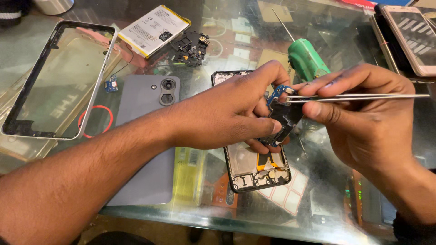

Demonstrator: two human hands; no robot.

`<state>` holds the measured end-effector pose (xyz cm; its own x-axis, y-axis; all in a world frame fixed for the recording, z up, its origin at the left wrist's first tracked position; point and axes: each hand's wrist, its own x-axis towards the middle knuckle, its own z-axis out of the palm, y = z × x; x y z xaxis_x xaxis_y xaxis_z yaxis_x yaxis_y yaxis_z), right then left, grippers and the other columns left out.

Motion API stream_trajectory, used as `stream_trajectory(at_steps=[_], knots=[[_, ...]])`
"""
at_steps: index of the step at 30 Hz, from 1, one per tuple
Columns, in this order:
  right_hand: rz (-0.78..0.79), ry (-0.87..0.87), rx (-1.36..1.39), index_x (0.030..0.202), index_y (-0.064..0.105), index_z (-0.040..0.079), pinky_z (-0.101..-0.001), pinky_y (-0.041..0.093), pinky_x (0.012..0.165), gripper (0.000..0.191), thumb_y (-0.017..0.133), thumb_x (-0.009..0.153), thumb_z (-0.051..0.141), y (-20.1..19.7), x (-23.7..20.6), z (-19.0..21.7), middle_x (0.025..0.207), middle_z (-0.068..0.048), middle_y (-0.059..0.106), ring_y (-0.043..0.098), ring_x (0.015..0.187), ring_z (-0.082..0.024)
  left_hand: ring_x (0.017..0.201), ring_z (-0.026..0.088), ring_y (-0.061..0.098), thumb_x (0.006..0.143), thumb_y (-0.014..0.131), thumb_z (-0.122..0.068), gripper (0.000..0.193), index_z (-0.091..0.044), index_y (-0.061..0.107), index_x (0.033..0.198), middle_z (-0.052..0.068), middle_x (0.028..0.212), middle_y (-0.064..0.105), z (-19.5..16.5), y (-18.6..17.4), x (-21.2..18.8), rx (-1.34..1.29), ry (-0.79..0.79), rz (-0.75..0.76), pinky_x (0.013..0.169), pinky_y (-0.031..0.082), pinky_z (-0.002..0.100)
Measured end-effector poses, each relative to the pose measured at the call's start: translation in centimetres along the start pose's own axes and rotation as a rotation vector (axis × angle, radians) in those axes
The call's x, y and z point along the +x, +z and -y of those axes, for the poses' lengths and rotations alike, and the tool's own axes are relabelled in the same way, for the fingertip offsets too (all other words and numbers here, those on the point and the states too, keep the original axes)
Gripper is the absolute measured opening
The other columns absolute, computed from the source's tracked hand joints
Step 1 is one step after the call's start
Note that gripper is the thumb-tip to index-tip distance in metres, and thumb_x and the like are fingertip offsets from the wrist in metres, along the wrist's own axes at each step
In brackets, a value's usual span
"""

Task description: The person disassembles a smartphone at a glass repair counter. They use a green electric screwdriver on the back panel, peel off the back cover, lift out the internal frame, then use a screwdriver and tweezers to unscrew and pry components from the motherboard.

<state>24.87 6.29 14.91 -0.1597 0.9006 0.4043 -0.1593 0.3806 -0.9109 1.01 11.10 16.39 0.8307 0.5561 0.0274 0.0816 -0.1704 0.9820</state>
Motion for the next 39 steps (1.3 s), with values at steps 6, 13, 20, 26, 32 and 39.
stream_trajectory(at_steps=[6,13,20,26,32,39], knots=[[-0.012,-0.005,-0.013,0.098,0.067,0.001,-0.0401,0.063,0.103,0.022,0.076,0.086,-0.014,-0.06,-0.03,-0.12,0.101,-0.017,0.072,0.074,0.103,-0.024,0.081,0.018,0.082,0.096,0.058,-0.012,0.04,-0.006,0.033,0.127,0.016,0.092,0.077,-0.04,-0.09,-0.05,0.016,-0.001,0.006,0.07,0.07,0.03],[0.001,-0.012,-0.023,0.097,0.066,0.002,-0.0398,0.062,0.103,0.022,0.077,0.084,-0.014,-0.11,-0.01,0.02,0.1,-0.016,0.072,0.073,0.104,-0.024,0.08,0.018,0.082,0.096,0.058,-0.011,0.039,-0.006,0.033,0.125,0.015,0.091,0.077,-0.05,0.0,0.03,0.026,0.005,0.008,0.069,0.069,0.03],[0.008,-0.028,-0.057,0.096,0.067,0.002,-0.0406,0.063,0.104,0.023,0.077,0.083,-0.014,-0.09,0.1,-0.02,0.1,-0.016,0.072,0.074,0.103,-0.025,0.08,0.018,0.082,0.096,0.058,-0.011,0.04,-0.007,0.033,0.126,0.016,0.092,0.077,0.01,-0.02,0.0,0.023,0.004,0.005,0.069,0.069,0.029],[-0.004,-0.017,-0.065,0.094,0.067,0.002,-0.041,0.063,0.102,0.023,0.076,0.082,-0.015,-0.04,0.04,0.02,0.097,-0.016,0.073,0.074,0.102,-0.025,0.081,0.018,0.082,0.096,0.058,-0.012,0.04,-0.006,0.033,0.127,0.016,0.093,0.077,0.0,-0.05,-0.03,0.022,0.003,0.007,0.07,0.069,0.03],[-0.002,-0.015,-0.024,0.094,0.067,0.002,-0.0423,0.062,0.104,0.022,0.077,0.083,-0.014,-0.01,0.06,0.03,0.096,-0.017,0.073,0.074,0.102,-0.027,0.081,0.018,0.082,0.096,0.057,-0.011,0.041,-0.006,0.032,0.128,0.015,0.094,0.077,0.01,-0.06,0.01,0.016,0.003,0.005,0.07,0.069,0.03],[0.008,0.003,-0.026,0.093,0.067,0.001,-0.0441,0.062,0.104,0.021,0.078,0.082,-0.013,0.17,0.04,0.36,0.096,-0.017,0.073,0.074,0.105,-0.03,0.082,0.019,0.082,0.098,0.056,-0.011,0.039,-0.006,0.032,0.128,0.016,0.093,0.077,0.09,-0.07,0.03,0.002,0.0,0.016,0.072,0.07,0.031]])
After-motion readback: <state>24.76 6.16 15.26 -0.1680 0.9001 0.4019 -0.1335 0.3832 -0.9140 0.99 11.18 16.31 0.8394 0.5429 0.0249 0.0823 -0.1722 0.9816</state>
